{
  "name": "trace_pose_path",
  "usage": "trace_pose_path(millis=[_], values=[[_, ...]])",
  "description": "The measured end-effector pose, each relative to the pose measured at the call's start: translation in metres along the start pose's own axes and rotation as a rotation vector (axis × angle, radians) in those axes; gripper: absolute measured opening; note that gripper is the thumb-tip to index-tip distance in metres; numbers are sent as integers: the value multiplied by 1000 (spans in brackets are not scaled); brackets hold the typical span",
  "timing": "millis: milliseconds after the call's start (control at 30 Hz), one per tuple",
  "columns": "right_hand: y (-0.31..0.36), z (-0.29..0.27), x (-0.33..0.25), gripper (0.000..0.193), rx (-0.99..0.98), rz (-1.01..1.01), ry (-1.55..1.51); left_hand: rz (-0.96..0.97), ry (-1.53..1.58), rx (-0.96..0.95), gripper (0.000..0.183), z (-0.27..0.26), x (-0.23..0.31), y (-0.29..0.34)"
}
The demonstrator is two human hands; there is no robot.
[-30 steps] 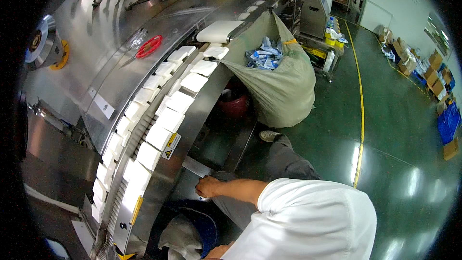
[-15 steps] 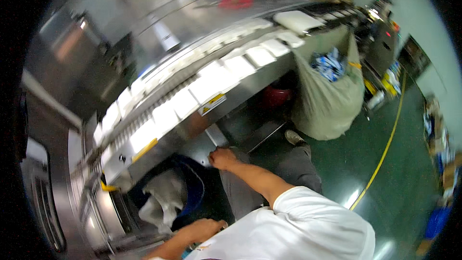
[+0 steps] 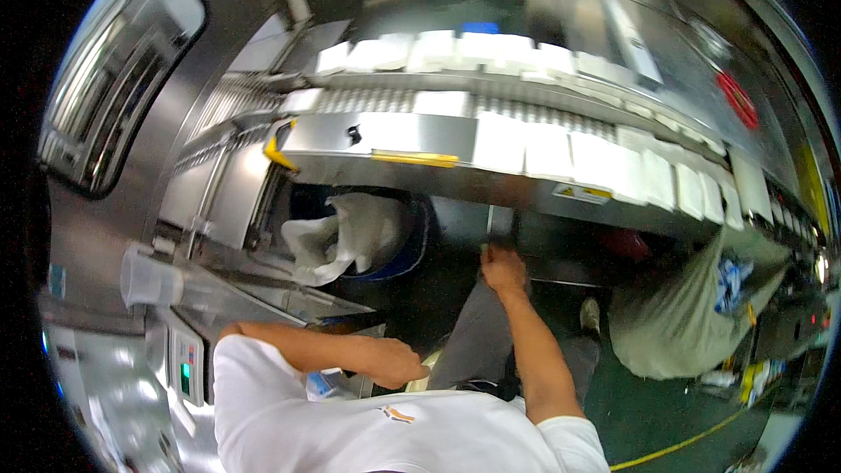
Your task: The person picks up a white rectangular bar from a conveyor belt, handles it with both hands, and then places it back onto the machinery. They check the weight of an item on an industrial scale and return to the conveyor to continue checking the bars.
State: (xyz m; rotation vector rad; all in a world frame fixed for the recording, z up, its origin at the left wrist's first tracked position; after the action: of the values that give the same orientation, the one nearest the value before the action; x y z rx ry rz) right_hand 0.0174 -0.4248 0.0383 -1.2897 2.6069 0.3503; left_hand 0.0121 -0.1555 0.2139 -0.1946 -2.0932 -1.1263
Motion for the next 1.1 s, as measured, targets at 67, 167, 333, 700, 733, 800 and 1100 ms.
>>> trace_pose_path(millis=[67,167,333,700,733,800,1100], values=[[-3,2,3,38,17,-38,21,4,11,1,28,5,-4,-4],[-4,10,8,34,84,-35,-32,32,27,22,26,0,-2,0],[-6,11,0,36,23,-11,58,65,46,-5,28,2,2,1],[-11,19,5,34,-144,70,98,51,31,-39,38,6,-7,-4],[-7,12,-1,36,-89,16,35,47,76,-25,38,8,-10,-4],[-8,7,-6,42,-208,67,87,48,42,-53,39,-1,-4,1],[-7,2,3,41,-92,50,61,-1,-2,-89,45,2,-9,-7]])
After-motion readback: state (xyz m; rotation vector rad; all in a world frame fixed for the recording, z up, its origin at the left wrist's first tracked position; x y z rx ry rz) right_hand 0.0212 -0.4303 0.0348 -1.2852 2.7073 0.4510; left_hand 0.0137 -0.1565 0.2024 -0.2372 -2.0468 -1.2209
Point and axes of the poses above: each hand's wrist, its own y-axis away from the middle knuckle, its own z-axis out of the palm, x = y × z, the point moved 4 cm from there along -y, towards the middle knuckle, and after that the axes turned 12 degrees about y, right-handed, at the moved point
